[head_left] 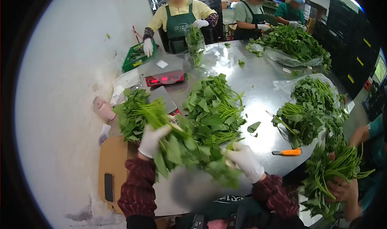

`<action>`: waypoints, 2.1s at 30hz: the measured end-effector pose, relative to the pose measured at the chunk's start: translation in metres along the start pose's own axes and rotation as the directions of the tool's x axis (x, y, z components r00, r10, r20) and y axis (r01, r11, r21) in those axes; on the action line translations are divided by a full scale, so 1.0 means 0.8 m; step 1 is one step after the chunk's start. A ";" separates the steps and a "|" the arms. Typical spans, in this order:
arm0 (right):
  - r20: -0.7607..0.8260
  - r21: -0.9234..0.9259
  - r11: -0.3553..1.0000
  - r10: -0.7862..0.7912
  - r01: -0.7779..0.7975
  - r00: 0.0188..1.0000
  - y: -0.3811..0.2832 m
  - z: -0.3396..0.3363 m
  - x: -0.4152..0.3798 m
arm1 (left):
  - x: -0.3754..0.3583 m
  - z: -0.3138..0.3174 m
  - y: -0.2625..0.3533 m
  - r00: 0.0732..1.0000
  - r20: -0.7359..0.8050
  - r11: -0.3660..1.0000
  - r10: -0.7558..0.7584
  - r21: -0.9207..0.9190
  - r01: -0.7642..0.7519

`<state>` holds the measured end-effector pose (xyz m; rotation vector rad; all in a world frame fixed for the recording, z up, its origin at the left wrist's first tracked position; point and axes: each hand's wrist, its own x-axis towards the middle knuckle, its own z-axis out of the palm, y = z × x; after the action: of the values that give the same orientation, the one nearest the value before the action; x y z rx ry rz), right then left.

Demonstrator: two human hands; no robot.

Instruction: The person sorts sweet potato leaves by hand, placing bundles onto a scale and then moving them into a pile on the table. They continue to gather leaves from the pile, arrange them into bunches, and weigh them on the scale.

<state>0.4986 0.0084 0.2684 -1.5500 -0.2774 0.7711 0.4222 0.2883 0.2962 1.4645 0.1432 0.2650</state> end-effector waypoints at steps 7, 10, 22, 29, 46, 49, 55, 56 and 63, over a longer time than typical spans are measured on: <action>-0.021 -0.391 0.647 -0.718 0.655 0.696 0.080 0.112 0.061 | -0.078 0.043 -0.076 0.960 0.091 0.961 -0.266 0.102 0.257; -0.012 -0.674 0.534 -0.699 0.510 0.715 0.056 0.110 0.048 | -0.075 0.006 -0.048 0.965 0.077 0.913 -0.252 0.349 0.211; 0.062 -0.651 0.693 -0.358 0.310 0.932 0.130 0.103 0.024 | 0.221 -0.257 0.012 0.996 0.084 -0.390 0.027 0.918 -0.067; -0.023 -0.687 0.703 -0.275 0.185 0.961 0.184 0.069 -0.004 | 0.274 -0.316 -0.113 0.949 0.122 0.379 -0.289 0.925 -0.003; 0.284 -0.704 0.709 0.343 -0.048 0.895 0.157 -0.120 -0.178 | 0.072 0.007 -0.071 0.887 0.462 0.718 -0.008 0.620 -0.316; 0.028 -0.443 0.834 0.379 -0.329 0.925 0.023 -0.133 -0.187 | 0.021 0.099 -0.124 0.850 0.527 0.776 0.023 0.526 -0.347; -0.570 -0.308 0.926 0.005 -0.219 0.822 -0.009 -0.187 -0.167 | 0.015 0.269 -0.196 0.961 0.206 0.862 0.187 0.434 -0.261; -0.559 -0.316 0.924 0.000 -0.214 0.829 -0.007 -0.193 -0.164 | 0.012 0.290 -0.199 0.962 0.198 0.859 0.186 0.443 -0.257; -0.494 -0.546 0.836 -0.266 -0.057 0.828 0.000 -0.251 -0.147 | -0.003 0.358 -0.248 0.937 0.343 0.583 0.062 0.750 -0.313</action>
<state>0.5346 -0.2199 0.2948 -2.2041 -0.1505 0.1059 0.5113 -0.0044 0.1293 2.4262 -0.1658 0.1588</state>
